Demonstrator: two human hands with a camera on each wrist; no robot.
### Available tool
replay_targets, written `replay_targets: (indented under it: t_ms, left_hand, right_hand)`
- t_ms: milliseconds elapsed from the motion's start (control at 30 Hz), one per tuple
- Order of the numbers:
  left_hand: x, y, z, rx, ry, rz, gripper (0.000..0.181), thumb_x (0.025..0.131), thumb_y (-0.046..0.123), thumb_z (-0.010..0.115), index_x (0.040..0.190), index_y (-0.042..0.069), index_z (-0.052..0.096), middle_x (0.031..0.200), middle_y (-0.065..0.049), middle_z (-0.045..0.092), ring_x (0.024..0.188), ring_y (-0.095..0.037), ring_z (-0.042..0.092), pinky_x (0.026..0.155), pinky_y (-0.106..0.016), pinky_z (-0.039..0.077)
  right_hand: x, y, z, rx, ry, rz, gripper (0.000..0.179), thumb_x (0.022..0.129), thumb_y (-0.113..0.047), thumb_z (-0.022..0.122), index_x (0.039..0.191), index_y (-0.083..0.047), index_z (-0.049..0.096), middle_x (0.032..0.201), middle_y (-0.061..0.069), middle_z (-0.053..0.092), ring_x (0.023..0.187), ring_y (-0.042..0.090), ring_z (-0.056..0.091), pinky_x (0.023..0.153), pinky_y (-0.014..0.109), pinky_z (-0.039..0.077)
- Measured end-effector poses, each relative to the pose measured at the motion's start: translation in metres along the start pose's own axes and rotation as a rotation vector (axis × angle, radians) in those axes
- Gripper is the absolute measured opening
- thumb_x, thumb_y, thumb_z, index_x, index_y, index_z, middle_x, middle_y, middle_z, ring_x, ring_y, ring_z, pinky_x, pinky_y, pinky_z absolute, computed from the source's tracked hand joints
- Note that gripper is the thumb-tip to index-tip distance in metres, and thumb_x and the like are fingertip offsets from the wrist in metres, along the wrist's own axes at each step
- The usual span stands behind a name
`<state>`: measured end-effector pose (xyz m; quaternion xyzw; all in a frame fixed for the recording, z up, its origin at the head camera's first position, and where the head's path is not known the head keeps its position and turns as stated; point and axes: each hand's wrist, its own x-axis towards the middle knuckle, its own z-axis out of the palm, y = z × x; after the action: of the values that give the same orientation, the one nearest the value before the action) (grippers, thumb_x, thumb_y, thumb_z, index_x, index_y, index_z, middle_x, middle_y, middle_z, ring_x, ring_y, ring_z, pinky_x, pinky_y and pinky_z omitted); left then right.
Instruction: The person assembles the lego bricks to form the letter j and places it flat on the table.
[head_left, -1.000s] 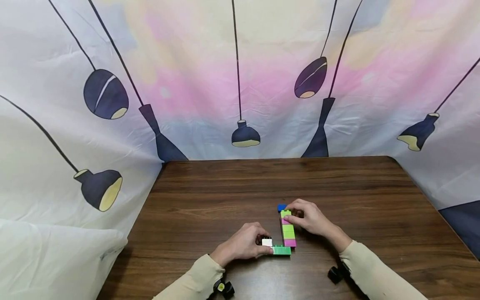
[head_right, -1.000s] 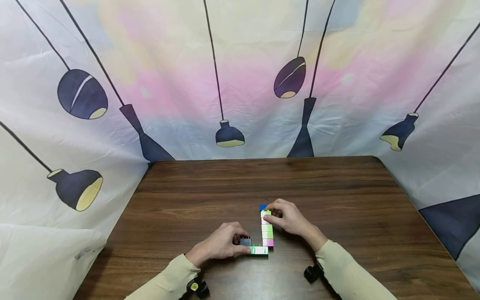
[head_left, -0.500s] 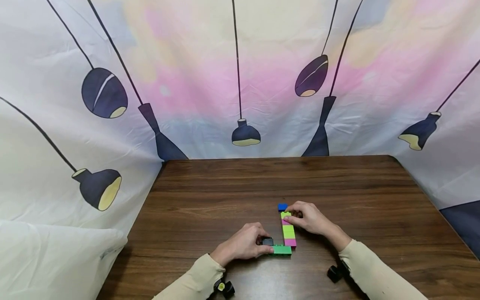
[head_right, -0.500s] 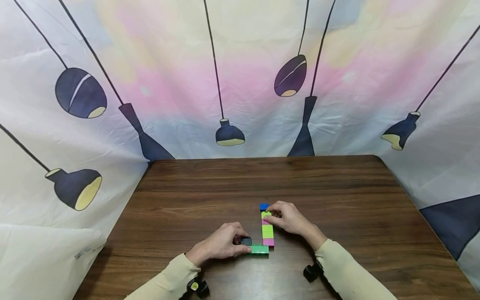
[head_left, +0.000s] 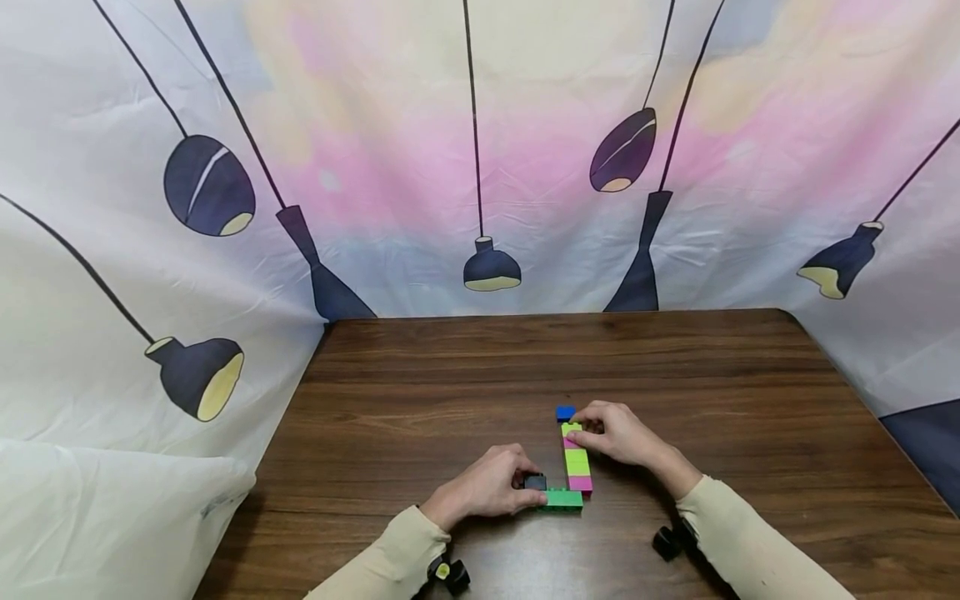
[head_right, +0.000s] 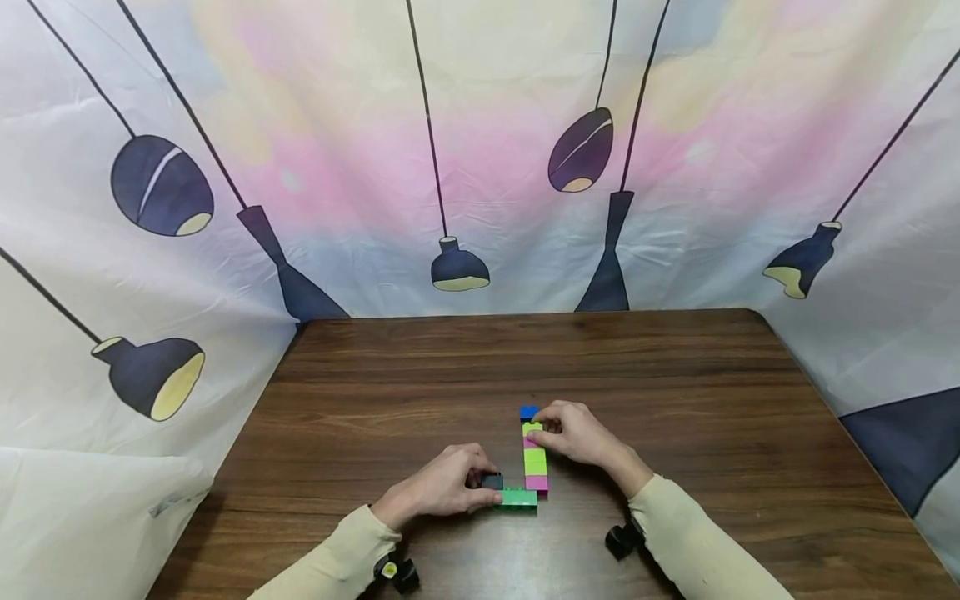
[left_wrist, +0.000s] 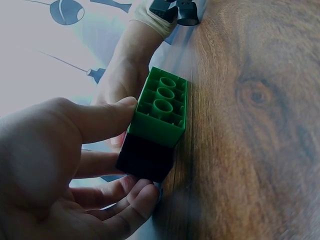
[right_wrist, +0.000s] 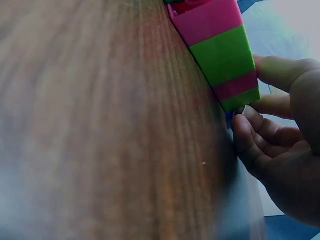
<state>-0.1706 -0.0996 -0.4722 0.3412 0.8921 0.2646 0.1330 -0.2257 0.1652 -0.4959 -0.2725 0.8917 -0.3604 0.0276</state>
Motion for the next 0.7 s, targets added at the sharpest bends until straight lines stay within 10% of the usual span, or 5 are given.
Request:
replay_targets:
  t_ms: [300, 700]
  left_hand:
    - [0.0, -0.001, 0.0, -0.01, 0.006, 0.001, 0.035, 0.086, 0.04, 0.073, 0.108, 0.012, 0.075, 0.085, 0.008, 0.059, 0.072, 0.001, 0.049, 0.06, -0.014, 0.042]
    - [-0.001, 0.001, 0.0, -0.02, 0.003, -0.007, 0.036, 0.087, 0.039, 0.072, 0.109, 0.01, 0.074, 0.086, 0.007, 0.059, 0.072, -0.001, 0.051, 0.06, -0.014, 0.043]
  right_hand:
    - [0.018, 0.002, -0.01, -0.059, 0.094, -0.019, 0.017, 0.091, -0.027, 0.069, 0.103, -0.015, 0.073, 0.088, -0.008, 0.065, 0.073, 0.003, 0.056, 0.065, 0.024, 0.049]
    - [0.038, 0.01, -0.008, -0.087, -0.028, -0.002, 0.017, 0.09, -0.025, 0.071, 0.105, -0.018, 0.073, 0.097, -0.005, 0.067, 0.076, 0.005, 0.054, 0.066, 0.024, 0.047]
